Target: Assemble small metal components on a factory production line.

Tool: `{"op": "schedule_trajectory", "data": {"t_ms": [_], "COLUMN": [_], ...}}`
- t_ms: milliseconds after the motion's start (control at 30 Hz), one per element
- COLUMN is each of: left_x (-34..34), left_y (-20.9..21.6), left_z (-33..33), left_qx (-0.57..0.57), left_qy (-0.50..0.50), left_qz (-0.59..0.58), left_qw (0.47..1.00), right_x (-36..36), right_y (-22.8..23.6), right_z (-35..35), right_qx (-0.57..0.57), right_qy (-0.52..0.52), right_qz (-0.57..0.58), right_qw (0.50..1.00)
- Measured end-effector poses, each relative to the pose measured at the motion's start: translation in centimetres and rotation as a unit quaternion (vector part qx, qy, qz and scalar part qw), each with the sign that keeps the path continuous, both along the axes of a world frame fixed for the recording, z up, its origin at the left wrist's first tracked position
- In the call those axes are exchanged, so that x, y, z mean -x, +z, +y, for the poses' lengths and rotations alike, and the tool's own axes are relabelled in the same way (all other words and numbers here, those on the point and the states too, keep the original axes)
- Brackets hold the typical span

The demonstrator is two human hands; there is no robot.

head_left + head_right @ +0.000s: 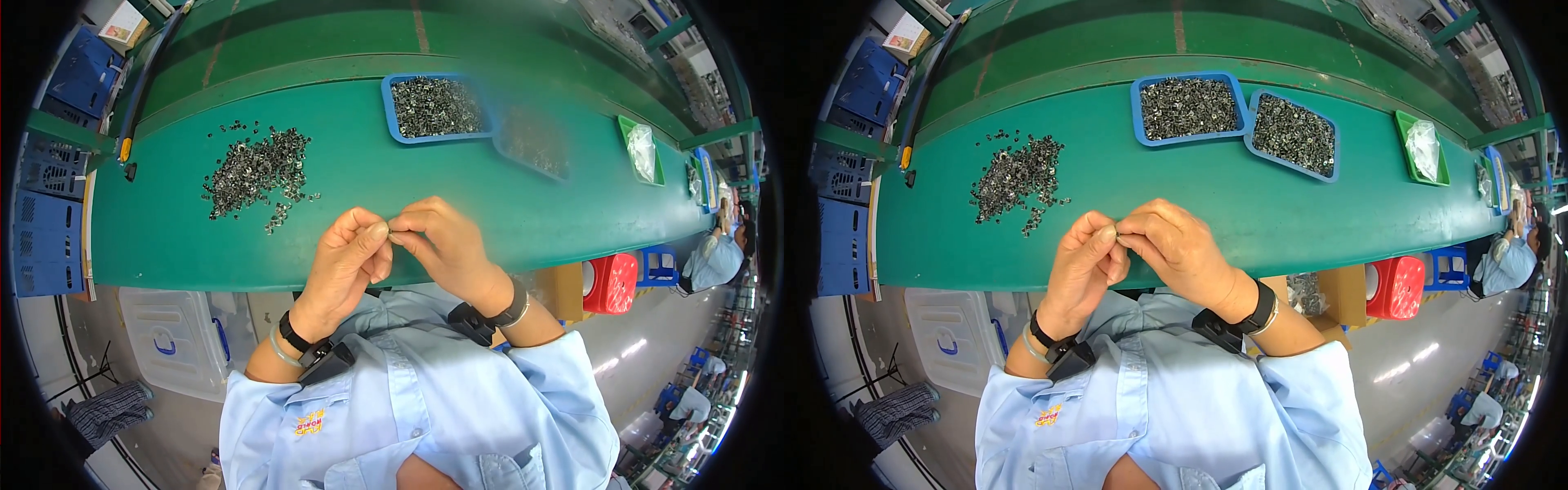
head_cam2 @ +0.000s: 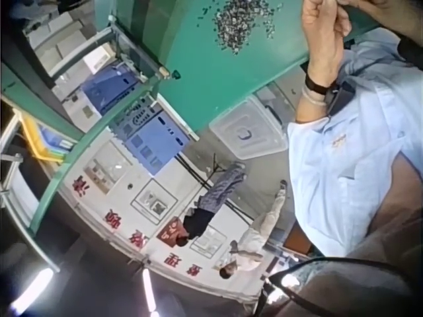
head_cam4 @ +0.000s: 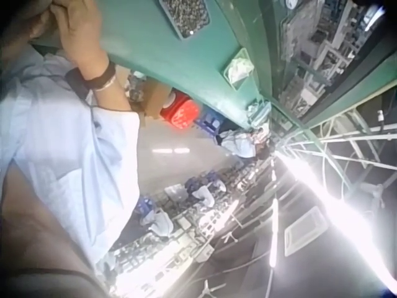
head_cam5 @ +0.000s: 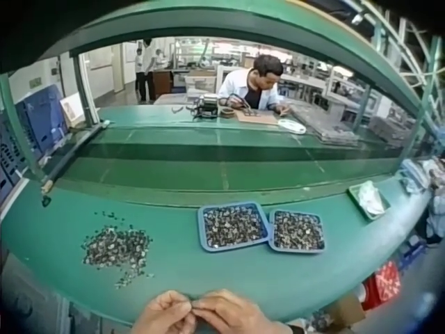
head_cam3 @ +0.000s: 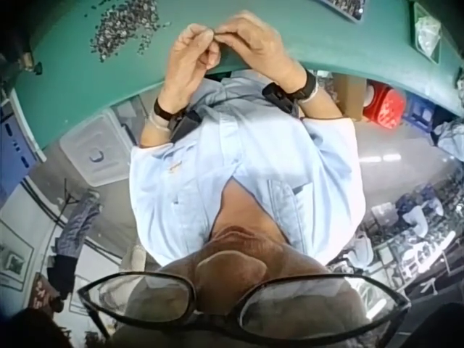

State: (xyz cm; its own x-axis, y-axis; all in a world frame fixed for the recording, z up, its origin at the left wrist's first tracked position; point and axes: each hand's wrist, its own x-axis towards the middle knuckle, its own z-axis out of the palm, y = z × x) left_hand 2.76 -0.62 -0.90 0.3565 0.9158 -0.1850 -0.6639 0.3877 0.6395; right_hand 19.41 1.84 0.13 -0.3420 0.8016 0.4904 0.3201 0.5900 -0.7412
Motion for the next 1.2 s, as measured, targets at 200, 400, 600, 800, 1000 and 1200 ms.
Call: {"op": "schedule_trajectory", "data": {"t_ms": [200,400,600,800,1000,1200], "left_x": [0.2,-0.1,-0.1,0.2,1.0,1.2], "left_y": [1.9,2.1,1.6,2.5,2.9,3.3], "left_z": [-0.4,-1.2,-1.2,-1.1,-0.8,-0.5], "left_qx": [-0.002,0.009,0.001,-0.017,-0.014,0.012], "left_qy": [0.008,-0.020,-0.045,-0.028,-0.028,-0.029], "left_qz": [0.065,-0.066,-0.108,-0.034,0.038,-0.018], "left_qw": [0.998,0.998,0.993,0.999,0.999,0.999], "right_x": [0.1,0.5,0.4,0.6,0.8,1.1], "right_y": [0.4,1.1,1.2,1.2,0.6,0.2], "right_z": [-0.2,-1.1,-1.1,-1.0,-0.7,-0.4], "right_qx": [-0.028,0.043,0.024,-0.019,-0.009,0.062], "right_qy": [-0.002,0.022,0.037,0.037,0.045,0.059], "right_qz": [-0.013,0.118,0.104,0.087,0.080,0.141], "right_qw": [1.000,0.992,0.994,0.995,0.996,0.986]}}
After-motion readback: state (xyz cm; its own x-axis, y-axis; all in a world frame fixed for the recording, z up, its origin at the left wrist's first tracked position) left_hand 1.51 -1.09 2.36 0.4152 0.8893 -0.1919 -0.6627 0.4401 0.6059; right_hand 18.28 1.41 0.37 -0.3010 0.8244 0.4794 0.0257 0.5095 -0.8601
